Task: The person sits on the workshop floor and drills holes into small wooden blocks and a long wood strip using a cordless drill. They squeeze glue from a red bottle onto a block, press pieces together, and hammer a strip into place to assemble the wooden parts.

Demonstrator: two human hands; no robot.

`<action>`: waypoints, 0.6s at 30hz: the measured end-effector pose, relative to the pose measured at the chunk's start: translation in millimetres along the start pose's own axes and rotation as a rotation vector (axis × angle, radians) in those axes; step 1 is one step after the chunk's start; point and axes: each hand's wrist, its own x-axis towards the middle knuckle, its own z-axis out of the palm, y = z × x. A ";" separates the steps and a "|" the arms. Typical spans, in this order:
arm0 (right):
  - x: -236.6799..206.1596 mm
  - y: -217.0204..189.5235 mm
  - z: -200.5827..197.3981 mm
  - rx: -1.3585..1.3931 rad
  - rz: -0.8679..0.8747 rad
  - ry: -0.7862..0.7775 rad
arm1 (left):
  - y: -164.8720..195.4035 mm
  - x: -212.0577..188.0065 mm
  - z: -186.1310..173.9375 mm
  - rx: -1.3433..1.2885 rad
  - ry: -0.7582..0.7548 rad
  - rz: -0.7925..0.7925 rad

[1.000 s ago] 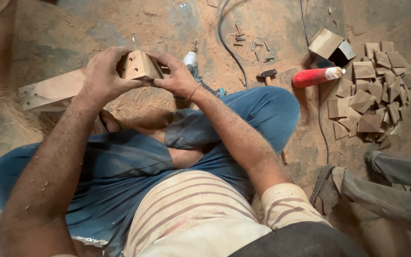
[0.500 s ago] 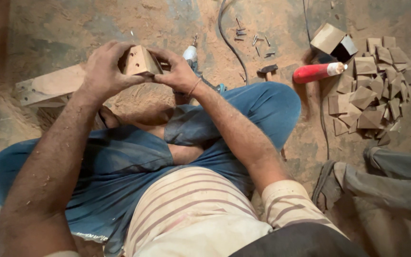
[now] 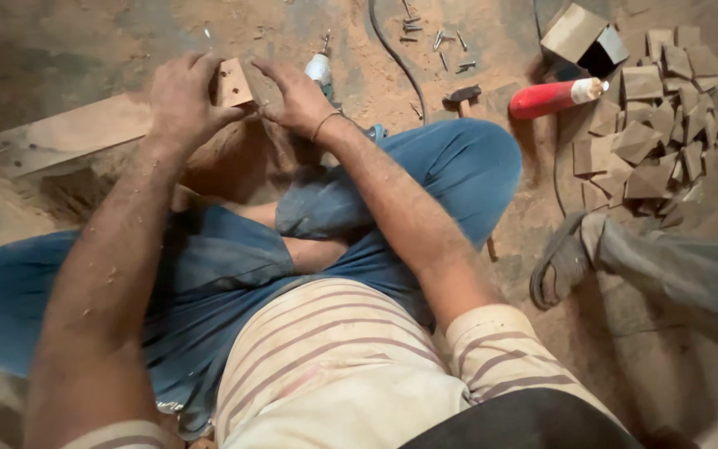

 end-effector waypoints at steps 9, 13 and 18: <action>0.9 19.0 2.3 -0.067 0.137 0.134 | -30.4 4.8 16.4 0.134 -0.064 -0.085; -3.9 23.8 13.3 -0.094 0.157 0.125 | -35.0 6.8 21.4 0.151 -0.048 -0.071; -0.6 31.4 26.1 0.024 0.255 0.056 | -38.3 6.1 25.1 0.123 -0.068 -0.102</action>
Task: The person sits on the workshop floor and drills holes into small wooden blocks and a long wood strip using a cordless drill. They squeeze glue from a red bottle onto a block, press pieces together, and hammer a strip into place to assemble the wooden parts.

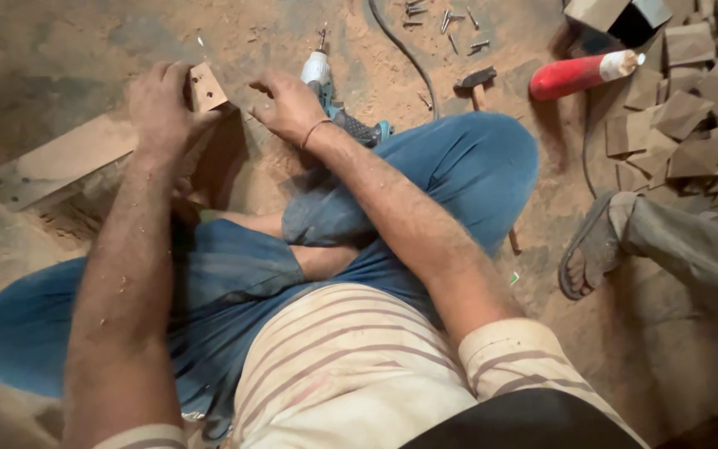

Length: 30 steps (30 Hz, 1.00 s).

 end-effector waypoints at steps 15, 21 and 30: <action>-4.5 5.5 33.7 0.170 0.204 0.001 | -12.8 0.4 -2.4 -0.094 -0.141 -0.032; -13.8 -1.1 54.5 0.156 0.143 0.025 | -19.5 -1.6 3.3 -0.069 -0.104 0.005; -16.3 5.6 62.6 0.215 0.212 -0.003 | -14.2 1.7 2.7 -0.094 -0.129 -0.035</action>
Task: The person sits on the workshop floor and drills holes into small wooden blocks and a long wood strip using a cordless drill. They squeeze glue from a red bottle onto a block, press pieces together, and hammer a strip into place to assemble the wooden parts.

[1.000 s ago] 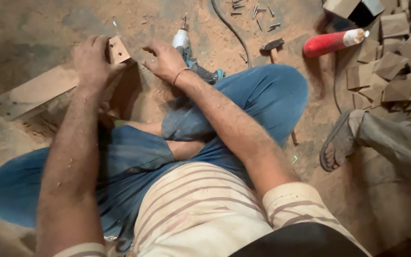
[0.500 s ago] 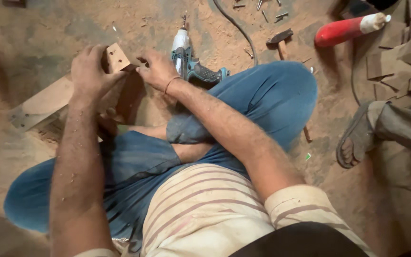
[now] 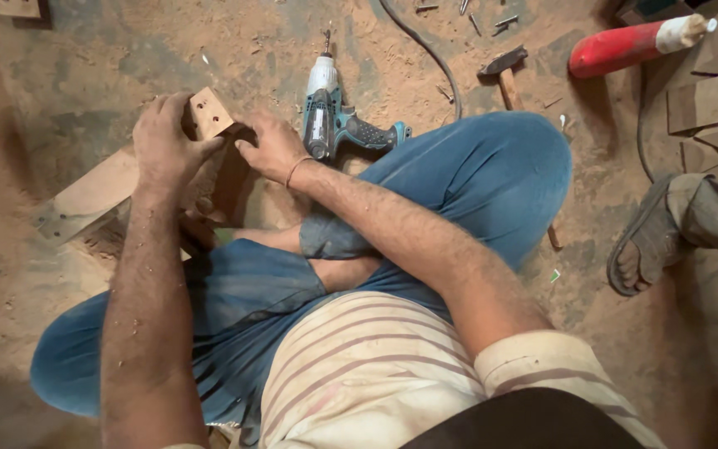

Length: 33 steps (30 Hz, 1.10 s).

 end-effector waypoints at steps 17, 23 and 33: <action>4.2 4.8 -0.8 -0.060 -0.061 -0.019 | -3.1 2.6 5.1 0.001 -0.002 -0.026; 2.0 3.6 1.6 0.004 -0.044 0.027 | 3.6 7.7 0.7 -0.005 0.002 0.034; 2.8 1.3 -0.6 0.123 0.006 -0.017 | 11.7 9.0 1.5 -0.014 -0.018 -0.009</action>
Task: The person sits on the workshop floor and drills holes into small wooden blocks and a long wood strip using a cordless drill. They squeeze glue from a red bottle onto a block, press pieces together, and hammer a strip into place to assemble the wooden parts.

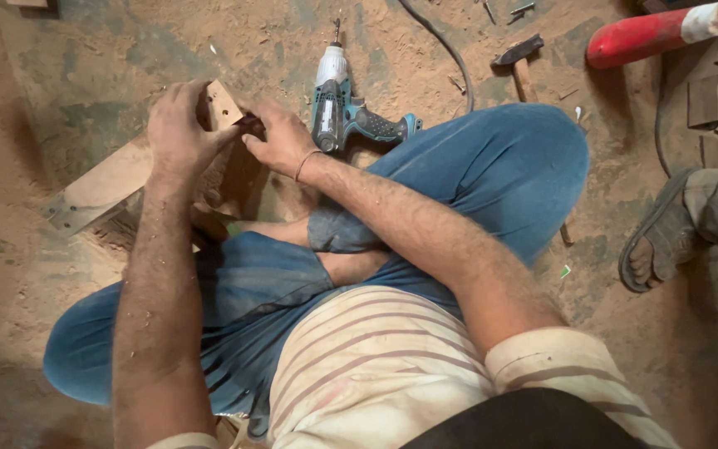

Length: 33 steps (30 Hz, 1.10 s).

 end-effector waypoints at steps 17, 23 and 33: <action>1.5 7.3 0.8 -0.077 -0.119 0.015 | -12.7 2.3 10.8 -0.009 0.043 0.021; 2.3 7.4 1.0 -0.060 -0.082 -0.031 | -13.2 2.4 12.7 -0.009 0.055 0.011; 1.4 10.2 1.7 -0.101 -0.115 -0.030 | -18.6 0.0 22.3 0.008 0.071 0.030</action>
